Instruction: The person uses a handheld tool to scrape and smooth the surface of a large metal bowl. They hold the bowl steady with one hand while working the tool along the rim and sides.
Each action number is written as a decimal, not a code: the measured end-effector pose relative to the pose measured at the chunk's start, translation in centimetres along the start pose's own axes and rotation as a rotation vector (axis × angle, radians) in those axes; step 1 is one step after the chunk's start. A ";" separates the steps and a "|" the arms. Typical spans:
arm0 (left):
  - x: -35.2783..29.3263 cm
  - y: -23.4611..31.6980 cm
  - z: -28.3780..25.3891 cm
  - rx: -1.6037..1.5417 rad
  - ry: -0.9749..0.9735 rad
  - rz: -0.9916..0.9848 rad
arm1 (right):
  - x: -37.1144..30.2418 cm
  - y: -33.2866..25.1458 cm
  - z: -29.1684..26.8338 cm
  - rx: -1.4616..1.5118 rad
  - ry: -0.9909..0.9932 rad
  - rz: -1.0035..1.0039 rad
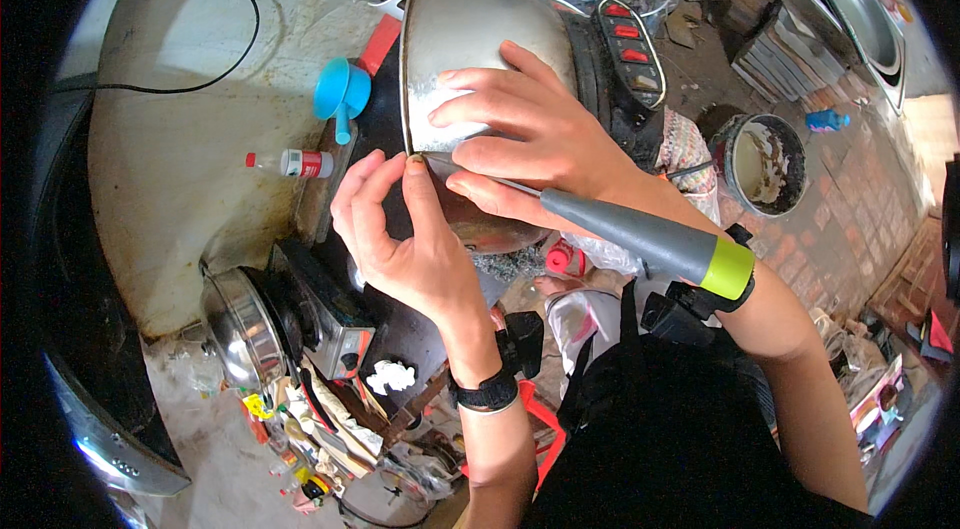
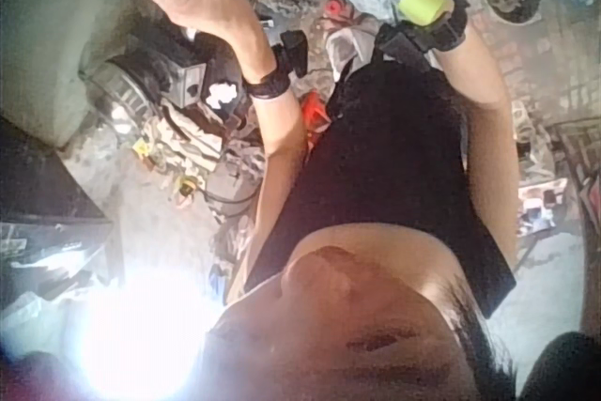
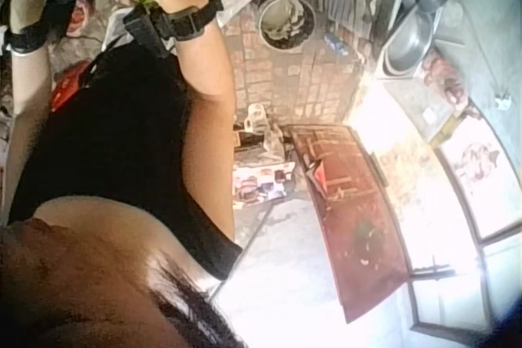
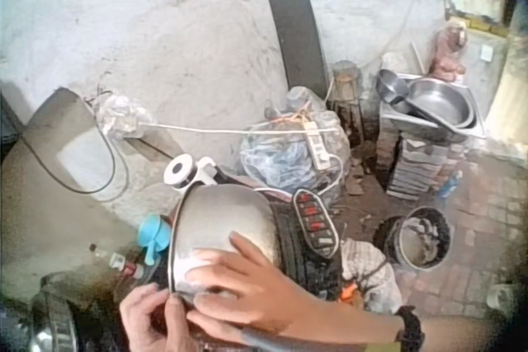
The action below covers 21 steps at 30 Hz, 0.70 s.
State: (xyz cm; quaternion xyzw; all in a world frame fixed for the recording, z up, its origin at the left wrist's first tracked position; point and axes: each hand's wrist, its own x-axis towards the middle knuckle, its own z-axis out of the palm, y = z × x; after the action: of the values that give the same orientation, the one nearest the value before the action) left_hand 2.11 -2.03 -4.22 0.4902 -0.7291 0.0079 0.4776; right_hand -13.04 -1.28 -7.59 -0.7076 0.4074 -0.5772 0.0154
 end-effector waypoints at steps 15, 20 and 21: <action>-2.5 0.3 -1.8 -0.196 -0.141 -0.410 | 0.4 0.0 0.0 0.069 0.036 0.023; -2.6 -0.1 -1.7 -0.235 -0.146 -0.401 | 0.9 0.0 -0.3 0.047 0.037 0.035; -2.5 -0.1 -1.7 -0.239 -0.156 -0.407 | 0.9 0.0 -0.4 0.062 0.026 0.054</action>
State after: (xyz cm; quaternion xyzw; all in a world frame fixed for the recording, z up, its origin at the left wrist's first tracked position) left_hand 3.49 0.56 -5.12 0.5662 -0.6457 -0.2126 0.4661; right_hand -13.38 -1.56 -6.73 -0.6878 0.4086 -0.5981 0.0477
